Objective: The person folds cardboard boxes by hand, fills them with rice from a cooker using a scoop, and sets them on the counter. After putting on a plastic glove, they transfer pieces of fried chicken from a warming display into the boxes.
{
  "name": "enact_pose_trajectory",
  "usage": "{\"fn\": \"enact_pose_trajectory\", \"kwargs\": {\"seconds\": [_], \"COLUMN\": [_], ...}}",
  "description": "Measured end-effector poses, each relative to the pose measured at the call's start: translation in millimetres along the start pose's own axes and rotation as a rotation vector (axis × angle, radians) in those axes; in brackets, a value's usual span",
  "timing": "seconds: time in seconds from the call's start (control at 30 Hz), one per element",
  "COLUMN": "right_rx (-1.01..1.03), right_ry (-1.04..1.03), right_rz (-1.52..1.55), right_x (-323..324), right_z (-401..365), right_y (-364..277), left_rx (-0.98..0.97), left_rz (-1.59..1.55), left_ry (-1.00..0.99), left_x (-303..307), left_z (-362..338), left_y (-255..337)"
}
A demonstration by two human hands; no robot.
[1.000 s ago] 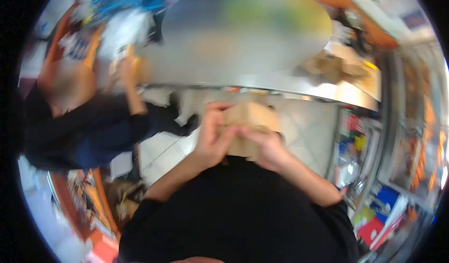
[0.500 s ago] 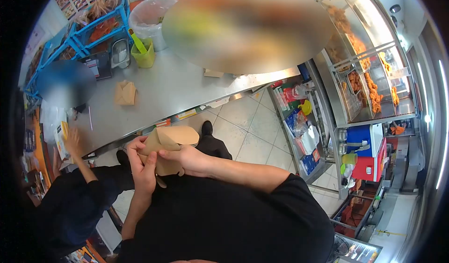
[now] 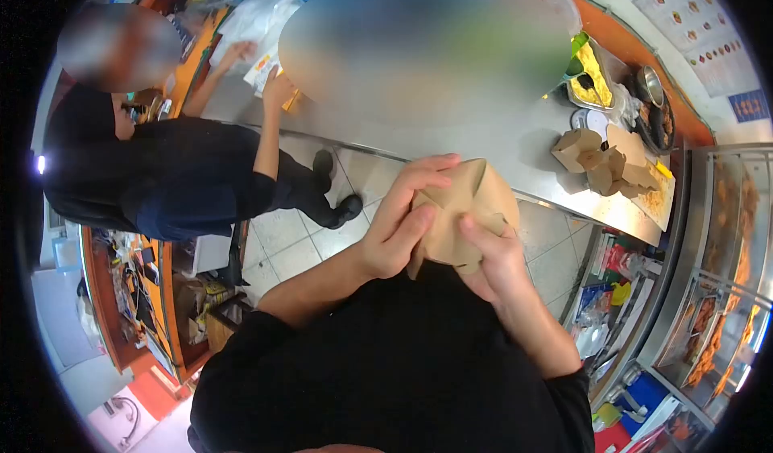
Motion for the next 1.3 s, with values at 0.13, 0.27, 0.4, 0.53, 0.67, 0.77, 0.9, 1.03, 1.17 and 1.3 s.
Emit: {"fn": "enact_pose_trajectory", "kwargs": {"seconds": [0.13, 0.27, 0.4, 0.53, 0.67, 0.77, 0.9, 1.03, 1.17, 1.3], "right_rx": [-0.071, -0.142, 0.294, 0.073, -0.199, -0.063, 0.174, 0.179, -0.279, -0.197], "right_ry": [0.027, 0.03, -0.578, -0.795, -0.569, -0.428, -0.374, -0.439, -0.255, -0.046], "right_rz": [-0.06, -0.681, -2.026, -1.275, -0.807, -0.737, -0.771, -1.096, -0.727, -0.334], "right_x": [1.9, -3.2, -71.1, -57.4, -41.2, -41.9, -36.9, -41.3, -20.8, 11.9], "right_z": [10.8, 17.3, 15.9, 53.2, 63.1, 53.7, 42.3, 31.3, 15.5, 7.8], "right_y": [11.9, -9.7, -15.8, -35.9, -13.7, 7.4, 7.6, 1.4, 14.9, 25.9], "left_rx": [-0.065, 0.094, 0.589, 0.573, 0.359, 0.119, 0.227, 0.235, 0.236, 0.473], "left_rz": [0.191, 0.057, -0.938, -1.032, -0.232, 0.308, 0.101, -0.354, -0.163, -0.127], "left_ry": [0.056, 0.18, 0.648, 0.43, 0.258, 0.193, 0.146, 0.216, 0.26, 0.551], "left_x": [15.2, 31.2, 60.3, 35.6, 42.8, 51.6, 48.0, 24.0, 18.9, 22.1], "left_z": [-16.6, -29.5, -60.0, -62.8, -58.9, -45.1, -43.2, -40.7, -50.8, -65.8], "left_y": [-2.1, -24.5, -75.2, -48.6, -27.7, -7.9, -7.7, -9.5, -23.7, -48.4]}}
Point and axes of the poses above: each hand's wrist, its own z-axis towards the middle knuckle, its own x-axis out of the back of the hand, y = z × x, the point moved 6 cm from there along z, towards the middle knuckle, and after that the axes turned 11 degrees about -x, right-handed, at the moved point
